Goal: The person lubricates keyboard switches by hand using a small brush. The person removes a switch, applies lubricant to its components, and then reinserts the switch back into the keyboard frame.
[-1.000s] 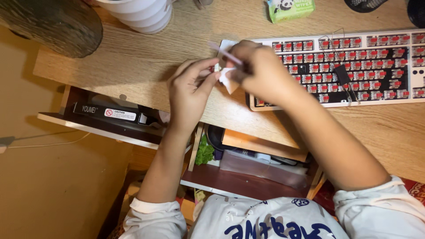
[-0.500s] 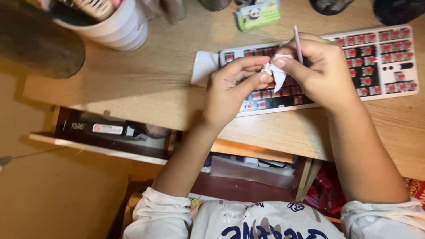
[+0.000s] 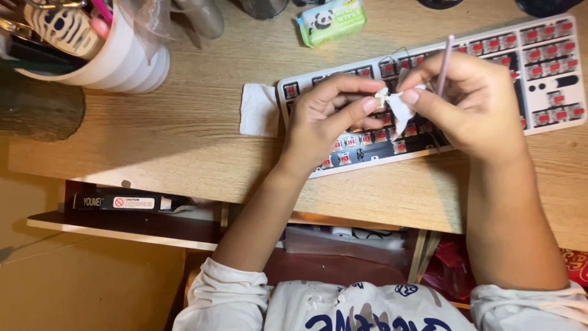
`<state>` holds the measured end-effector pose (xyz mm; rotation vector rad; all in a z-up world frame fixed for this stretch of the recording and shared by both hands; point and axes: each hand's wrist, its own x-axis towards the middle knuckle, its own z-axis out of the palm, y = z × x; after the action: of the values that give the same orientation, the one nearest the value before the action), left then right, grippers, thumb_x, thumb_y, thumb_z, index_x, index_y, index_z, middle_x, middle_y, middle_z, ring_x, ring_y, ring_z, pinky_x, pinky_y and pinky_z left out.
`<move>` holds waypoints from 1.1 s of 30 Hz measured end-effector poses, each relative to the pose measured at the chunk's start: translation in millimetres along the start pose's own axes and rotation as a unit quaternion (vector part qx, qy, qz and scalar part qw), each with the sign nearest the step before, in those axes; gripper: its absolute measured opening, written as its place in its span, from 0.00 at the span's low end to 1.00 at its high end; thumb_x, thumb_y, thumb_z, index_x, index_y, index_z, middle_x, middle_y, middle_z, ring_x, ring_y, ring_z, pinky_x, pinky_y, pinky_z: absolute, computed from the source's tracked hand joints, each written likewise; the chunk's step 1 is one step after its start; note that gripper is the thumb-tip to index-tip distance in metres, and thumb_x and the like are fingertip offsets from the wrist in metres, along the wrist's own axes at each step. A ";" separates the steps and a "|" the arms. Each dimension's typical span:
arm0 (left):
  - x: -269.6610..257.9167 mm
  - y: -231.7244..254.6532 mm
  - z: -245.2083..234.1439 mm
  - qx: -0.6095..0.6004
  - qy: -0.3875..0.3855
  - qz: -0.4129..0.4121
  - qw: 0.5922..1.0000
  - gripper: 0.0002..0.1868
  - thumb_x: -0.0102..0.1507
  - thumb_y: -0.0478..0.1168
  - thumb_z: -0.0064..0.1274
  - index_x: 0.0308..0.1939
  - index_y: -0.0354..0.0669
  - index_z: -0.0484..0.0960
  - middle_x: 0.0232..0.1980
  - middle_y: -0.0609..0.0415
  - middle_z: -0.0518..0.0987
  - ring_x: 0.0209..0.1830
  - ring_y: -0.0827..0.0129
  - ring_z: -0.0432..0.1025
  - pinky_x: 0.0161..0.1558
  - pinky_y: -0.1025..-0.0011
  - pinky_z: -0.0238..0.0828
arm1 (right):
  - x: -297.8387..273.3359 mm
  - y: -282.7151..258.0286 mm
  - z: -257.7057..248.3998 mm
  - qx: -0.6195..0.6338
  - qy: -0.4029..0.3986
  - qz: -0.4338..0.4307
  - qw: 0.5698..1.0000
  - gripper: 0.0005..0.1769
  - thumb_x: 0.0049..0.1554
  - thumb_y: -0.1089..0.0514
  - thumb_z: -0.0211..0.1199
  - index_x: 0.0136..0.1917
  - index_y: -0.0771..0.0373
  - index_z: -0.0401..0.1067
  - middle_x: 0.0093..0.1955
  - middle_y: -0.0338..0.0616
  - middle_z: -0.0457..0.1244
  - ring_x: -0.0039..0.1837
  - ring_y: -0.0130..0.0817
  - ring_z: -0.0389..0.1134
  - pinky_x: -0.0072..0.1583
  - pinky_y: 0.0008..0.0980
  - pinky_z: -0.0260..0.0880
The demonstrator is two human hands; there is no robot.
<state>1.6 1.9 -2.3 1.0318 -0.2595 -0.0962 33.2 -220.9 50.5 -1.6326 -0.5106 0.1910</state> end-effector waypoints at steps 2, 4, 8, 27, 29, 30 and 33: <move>-1.5 3.4 1.2 0.006 0.000 -0.002 1.000 0.11 0.72 0.29 0.54 0.58 0.33 0.81 0.53 0.49 0.81 0.54 0.69 0.79 0.53 0.66 0.86 | 0.3 -0.5 1.2 -0.006 -0.005 0.002 1.000 0.02 0.65 0.70 0.65 0.51 0.70 0.74 0.46 0.41 0.69 0.47 0.20 0.68 0.50 0.20 0.68; -3.6 5.0 3.3 0.010 -0.003 -0.005 1.000 0.10 0.71 0.29 0.54 0.57 0.34 0.81 0.55 0.50 0.81 0.54 0.69 0.79 0.52 0.67 0.86 | 0.0 1.9 2.6 -0.014 -0.008 0.003 1.000 0.02 0.65 0.70 0.66 0.50 0.71 0.74 0.46 0.42 0.69 0.47 0.20 0.68 0.49 0.19 0.68; -5.5 5.1 5.1 0.041 -0.018 0.031 0.999 0.09 0.73 0.29 0.54 0.57 0.34 0.82 0.52 0.52 0.80 0.51 0.72 0.79 0.53 0.71 0.85 | 5.5 15.7 6.8 0.081 -0.021 0.027 0.996 0.06 0.62 0.74 0.63 0.51 0.69 0.70 0.45 0.41 0.66 0.45 0.21 0.68 0.48 0.20 0.69; -10.5 -0.7 6.7 0.050 0.009 0.044 0.998 0.08 0.72 0.29 0.55 0.55 0.34 0.82 0.51 0.52 0.82 0.50 0.73 0.78 0.56 0.74 0.81 | 14.0 12.9 19.3 0.287 -0.070 0.060 0.953 0.18 0.55 0.77 0.55 0.51 0.58 0.59 0.40 0.42 0.62 0.38 0.27 0.65 0.39 0.27 0.69; -8.0 -5.0 5.4 0.021 0.016 0.027 0.999 0.09 0.72 0.29 0.55 0.56 0.34 0.82 0.51 0.50 0.82 0.50 0.72 0.79 0.57 0.71 0.81 | 12.7 10.5 19.0 0.280 -0.056 0.058 0.957 0.18 0.54 0.77 0.54 0.51 0.58 0.59 0.40 0.42 0.62 0.38 0.27 0.65 0.39 0.27 0.68; -6.5 -6.9 4.6 -0.011 0.021 0.009 1.000 0.09 0.72 0.29 0.54 0.56 0.34 0.81 0.51 0.49 0.83 0.49 0.70 0.79 0.58 0.68 0.81 | 11.3 10.7 16.6 0.270 -0.040 0.058 0.960 0.18 0.53 0.76 0.54 0.51 0.58 0.59 0.40 0.43 0.63 0.37 0.27 0.65 0.39 0.26 0.68; -3.2 -9.1 0.7 -0.028 0.017 0.003 0.999 0.10 0.72 0.29 0.53 0.57 0.34 0.80 0.52 0.47 0.83 0.53 0.65 0.81 0.57 0.64 0.85 | 10.4 18.2 8.3 0.233 -0.027 0.041 0.971 0.18 0.55 0.76 0.54 0.54 0.59 0.60 0.41 0.44 0.63 0.41 0.28 0.64 0.43 0.23 0.64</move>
<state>-1.3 -2.7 -10.3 0.9754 -0.2283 -0.0810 42.8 -209.8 33.4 -1.1915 -0.4017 0.3872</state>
